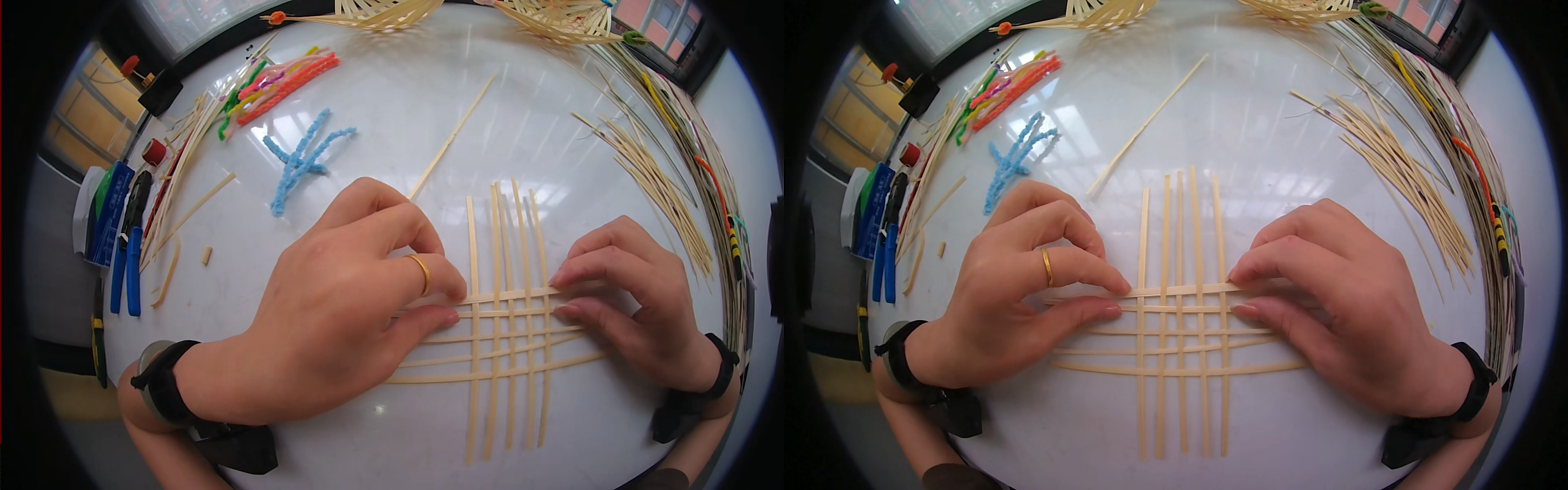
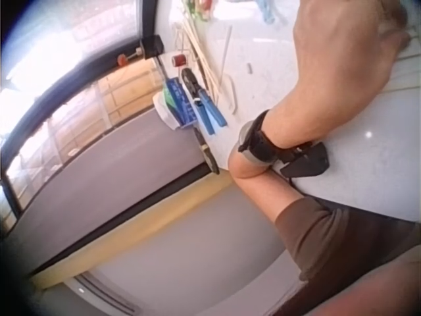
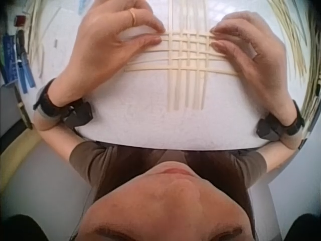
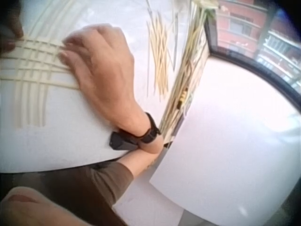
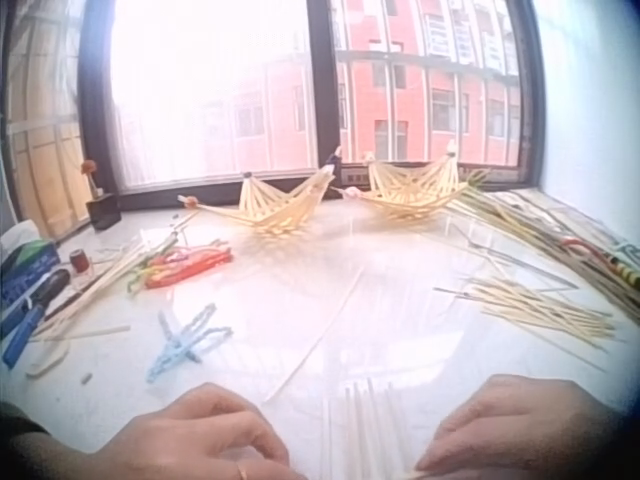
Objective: Weaving thin bamboo strips together into a grid pattern.
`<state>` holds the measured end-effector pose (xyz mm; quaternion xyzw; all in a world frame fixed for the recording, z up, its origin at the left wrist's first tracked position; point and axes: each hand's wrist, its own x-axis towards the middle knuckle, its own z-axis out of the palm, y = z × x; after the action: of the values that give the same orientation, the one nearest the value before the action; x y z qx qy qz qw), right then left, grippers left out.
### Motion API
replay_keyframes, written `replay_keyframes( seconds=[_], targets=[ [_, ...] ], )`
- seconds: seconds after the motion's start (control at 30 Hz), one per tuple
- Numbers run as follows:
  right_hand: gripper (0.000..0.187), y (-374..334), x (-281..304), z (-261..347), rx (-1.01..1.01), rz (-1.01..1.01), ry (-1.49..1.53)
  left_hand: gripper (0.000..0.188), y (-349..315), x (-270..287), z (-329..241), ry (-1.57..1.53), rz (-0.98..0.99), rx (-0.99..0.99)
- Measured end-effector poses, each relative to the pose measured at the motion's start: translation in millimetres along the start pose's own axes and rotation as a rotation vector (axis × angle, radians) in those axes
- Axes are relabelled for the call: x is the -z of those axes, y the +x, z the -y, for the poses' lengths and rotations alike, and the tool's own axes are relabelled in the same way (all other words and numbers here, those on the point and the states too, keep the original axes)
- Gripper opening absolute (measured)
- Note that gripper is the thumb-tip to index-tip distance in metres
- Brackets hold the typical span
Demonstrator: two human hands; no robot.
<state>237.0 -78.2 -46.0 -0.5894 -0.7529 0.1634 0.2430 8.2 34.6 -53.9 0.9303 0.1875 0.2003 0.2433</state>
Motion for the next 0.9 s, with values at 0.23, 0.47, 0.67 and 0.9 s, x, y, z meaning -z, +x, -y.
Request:
replay_keyframes(
  seconds=[0.23, 0.47, 0.67, 0.9],
  targets=[
    [0.024, -1.0, -0.1, -1.4, -0.016, 0.011, 0.013, 0.028, 1.3, -2.4, 1.1, -0.007, -0.009, -0.007],
    [0.028, -3.0, -1.2, 1.0, 0.004, -0.004, -0.011, 0.027, 0.7, -4.7, 2.7, 0.011, -0.006, -0.076],
    [0.036, -4.6, -1.6, 5.6, 0.045, -0.027, -0.104, 0.027, 0.0, -2.8, 2.6, 0.017, 0.002, -0.098],
    [0.042, -3.2, -0.2, 10.2, 0.102, -0.056, -0.168, 0.027, 0.8, -0.1, -0.3, -0.059, 0.054, -0.072]
  ],
)
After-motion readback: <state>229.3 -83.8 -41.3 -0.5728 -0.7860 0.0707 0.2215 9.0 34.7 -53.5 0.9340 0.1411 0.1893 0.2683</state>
